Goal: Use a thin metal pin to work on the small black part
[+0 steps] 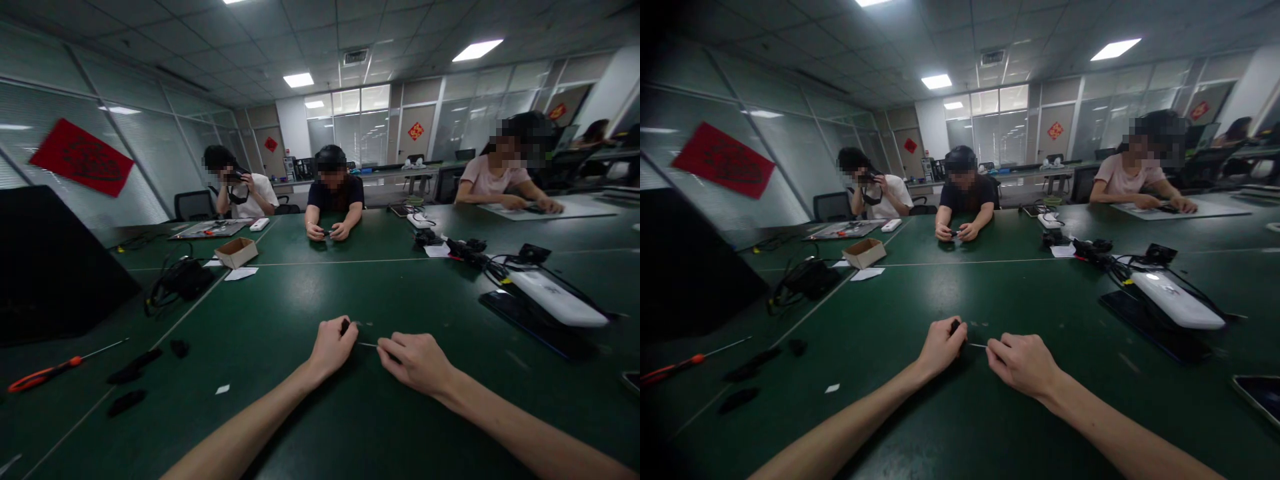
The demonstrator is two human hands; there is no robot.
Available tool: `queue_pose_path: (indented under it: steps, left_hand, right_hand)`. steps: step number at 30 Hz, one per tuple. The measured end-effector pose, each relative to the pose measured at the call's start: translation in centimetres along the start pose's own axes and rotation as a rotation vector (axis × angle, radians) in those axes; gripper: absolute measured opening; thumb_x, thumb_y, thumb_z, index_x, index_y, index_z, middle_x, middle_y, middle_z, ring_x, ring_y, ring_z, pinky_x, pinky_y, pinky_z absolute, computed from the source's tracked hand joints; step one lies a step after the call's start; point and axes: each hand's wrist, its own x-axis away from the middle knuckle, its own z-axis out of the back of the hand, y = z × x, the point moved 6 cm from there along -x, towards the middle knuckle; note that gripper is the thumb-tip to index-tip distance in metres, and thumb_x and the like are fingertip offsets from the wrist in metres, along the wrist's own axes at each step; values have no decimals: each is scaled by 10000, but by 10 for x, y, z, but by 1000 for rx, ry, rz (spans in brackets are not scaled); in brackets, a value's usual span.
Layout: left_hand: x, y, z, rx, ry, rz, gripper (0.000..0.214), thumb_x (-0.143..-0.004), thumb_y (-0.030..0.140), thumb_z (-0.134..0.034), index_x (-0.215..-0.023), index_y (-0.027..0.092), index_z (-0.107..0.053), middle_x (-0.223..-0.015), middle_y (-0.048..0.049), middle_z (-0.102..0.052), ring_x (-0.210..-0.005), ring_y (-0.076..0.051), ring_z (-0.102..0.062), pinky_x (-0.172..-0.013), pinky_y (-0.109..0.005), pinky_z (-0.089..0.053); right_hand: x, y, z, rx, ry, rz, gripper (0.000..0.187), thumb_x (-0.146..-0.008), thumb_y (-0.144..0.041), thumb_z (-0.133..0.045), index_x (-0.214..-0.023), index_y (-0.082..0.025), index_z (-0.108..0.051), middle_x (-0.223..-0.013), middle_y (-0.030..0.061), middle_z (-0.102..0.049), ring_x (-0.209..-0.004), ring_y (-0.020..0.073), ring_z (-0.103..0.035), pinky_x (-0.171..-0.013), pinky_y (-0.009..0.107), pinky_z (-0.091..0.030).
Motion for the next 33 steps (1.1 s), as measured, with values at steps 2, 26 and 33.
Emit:
queue_pose_path:
  steps: [2, 26, 33]
  left_hand:
    - [0, 4, 1, -28, 14, -31, 396, -900, 399, -374, -655, 143, -549, -544, 18, -518, -504, -89, -468, -508, -206, -284]
    - [4, 10, -14, 73, -107, 2, 469, -914, 461, -301, -692, 158, -581, -611, -3, -549, -576, -119, -512, -596, -226, -348]
    - [-6, -15, -10, 296, -32, 192, 512, -887, 524, -288, -694, 145, -572, -555, 5, -494, -509, -114, -478, -501, -210, -341]
  right_hand:
    - [0, -1, 0, 0, -4, 9, 253, -933, -286, -391, -968, -194, -624, -728, 8, -578, -581, 79, -470, -528, 218, -284]
    - [-7, 32, 1, -187, 149, -286, 307, -962, -321, -339, -935, -186, -615, -705, 8, -613, -559, 88, -536, -549, 206, -394]
    - [-8, 21, 2, -215, 94, -158, 297, -946, -332, -374, -902, -181, -626, -672, -1, -605, -548, 83, -520, -547, 206, -378]
